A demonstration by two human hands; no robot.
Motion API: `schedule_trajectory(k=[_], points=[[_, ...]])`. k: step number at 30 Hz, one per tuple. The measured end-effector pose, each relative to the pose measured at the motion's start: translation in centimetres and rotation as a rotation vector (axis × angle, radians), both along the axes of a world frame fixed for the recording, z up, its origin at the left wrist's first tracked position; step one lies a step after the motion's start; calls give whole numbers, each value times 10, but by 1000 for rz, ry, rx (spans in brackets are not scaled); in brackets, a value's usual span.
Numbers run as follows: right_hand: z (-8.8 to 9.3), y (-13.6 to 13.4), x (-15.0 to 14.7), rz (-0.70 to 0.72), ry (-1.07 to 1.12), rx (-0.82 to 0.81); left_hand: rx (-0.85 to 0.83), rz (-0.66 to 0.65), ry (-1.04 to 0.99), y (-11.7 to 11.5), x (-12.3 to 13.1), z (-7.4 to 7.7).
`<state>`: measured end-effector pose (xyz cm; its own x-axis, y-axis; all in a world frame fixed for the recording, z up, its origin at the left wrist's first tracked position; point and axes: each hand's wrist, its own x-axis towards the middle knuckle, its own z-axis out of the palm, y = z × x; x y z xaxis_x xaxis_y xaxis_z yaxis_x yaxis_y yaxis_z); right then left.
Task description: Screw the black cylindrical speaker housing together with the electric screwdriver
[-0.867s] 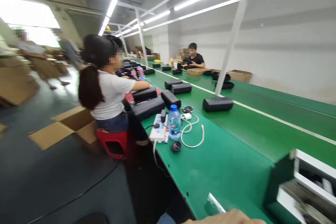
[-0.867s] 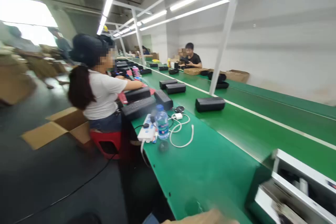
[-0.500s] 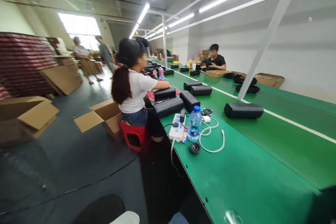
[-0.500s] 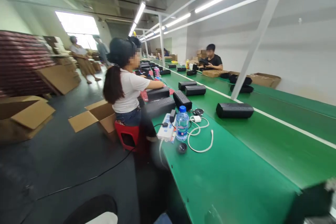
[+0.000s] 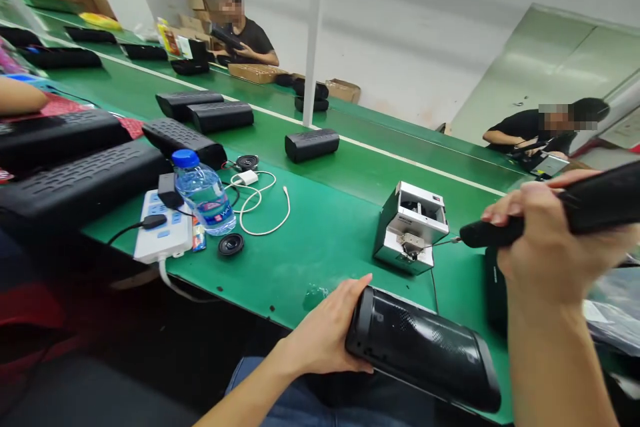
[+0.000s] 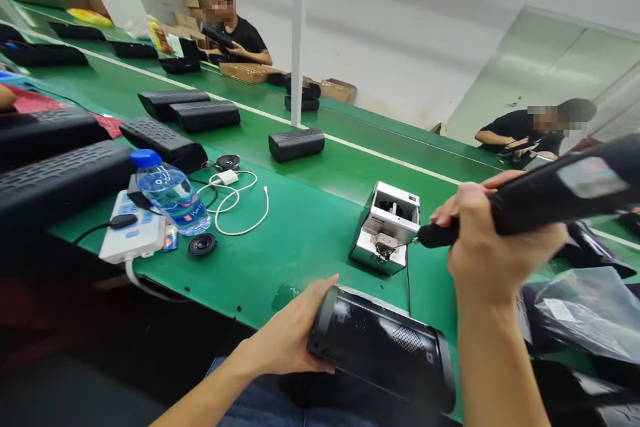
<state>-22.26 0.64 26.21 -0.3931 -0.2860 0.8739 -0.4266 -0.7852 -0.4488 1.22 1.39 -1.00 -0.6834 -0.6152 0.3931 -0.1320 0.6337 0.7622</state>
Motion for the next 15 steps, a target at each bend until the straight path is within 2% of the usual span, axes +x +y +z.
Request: schedule_trajectory(k=[3,5,9,15], points=[[-9,-28,4,29,31,47,7,9,2,-1,-2,0],[-15,-37,4,37,22,105,17,12,6,-1,-2,-1],[-17,-35,4,42,13,165,45,4,0,-1,-2,-2],[-9,-31,5,13,5,127,42,4,-17,-1,-3,-3]])
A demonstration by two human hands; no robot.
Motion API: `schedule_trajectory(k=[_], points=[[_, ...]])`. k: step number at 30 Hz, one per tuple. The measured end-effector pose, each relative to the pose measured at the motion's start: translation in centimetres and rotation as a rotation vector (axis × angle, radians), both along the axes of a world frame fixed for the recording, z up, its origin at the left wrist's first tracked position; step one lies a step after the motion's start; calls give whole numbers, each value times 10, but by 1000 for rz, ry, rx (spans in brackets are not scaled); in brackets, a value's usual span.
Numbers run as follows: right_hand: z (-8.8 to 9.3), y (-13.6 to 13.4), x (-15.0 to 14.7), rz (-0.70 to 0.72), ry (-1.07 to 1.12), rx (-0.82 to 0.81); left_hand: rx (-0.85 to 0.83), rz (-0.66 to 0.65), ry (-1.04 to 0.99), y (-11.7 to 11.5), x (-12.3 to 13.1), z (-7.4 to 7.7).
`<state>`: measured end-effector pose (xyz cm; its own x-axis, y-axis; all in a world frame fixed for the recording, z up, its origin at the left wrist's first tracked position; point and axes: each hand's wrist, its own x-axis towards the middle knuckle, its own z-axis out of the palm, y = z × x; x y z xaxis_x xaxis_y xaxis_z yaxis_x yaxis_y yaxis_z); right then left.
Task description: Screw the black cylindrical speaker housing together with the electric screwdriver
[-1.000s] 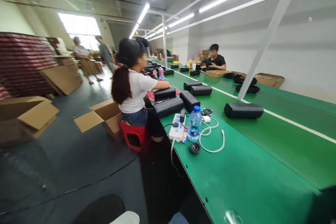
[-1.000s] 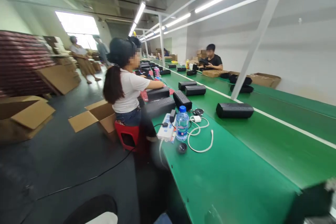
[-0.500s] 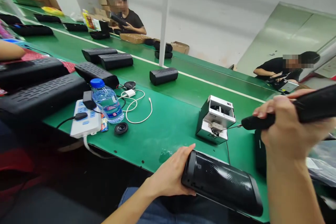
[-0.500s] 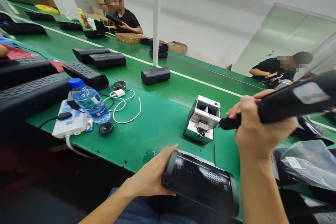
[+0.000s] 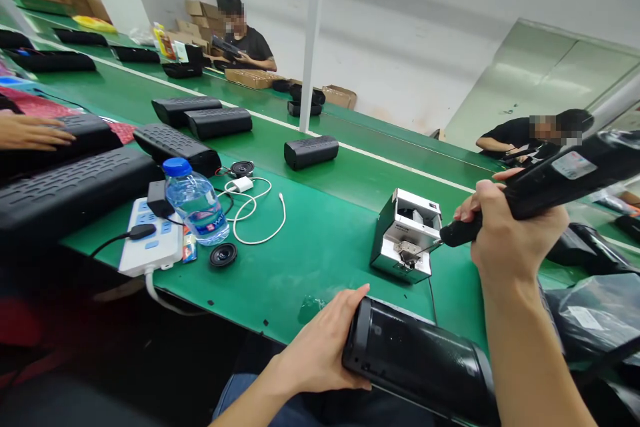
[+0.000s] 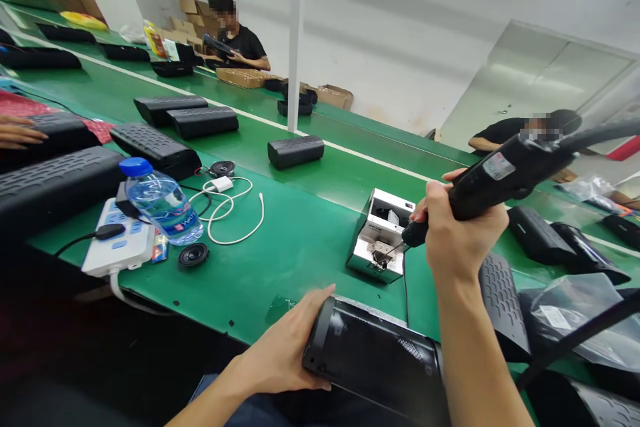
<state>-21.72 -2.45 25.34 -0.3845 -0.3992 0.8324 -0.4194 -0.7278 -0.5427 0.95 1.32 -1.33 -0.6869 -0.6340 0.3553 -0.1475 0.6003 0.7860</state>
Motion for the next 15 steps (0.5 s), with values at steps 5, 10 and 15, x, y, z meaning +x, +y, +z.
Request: schedule_trajectory(k=[5,10,15], points=[[-3,-7,-1,22,-39,60,6,9,-6,-1,1,1],[-7,-5,0,9,-68,98,14,10,-10,1,1,4],[2,31,1,23,-103,138,27,50,-49,3,2,8]])
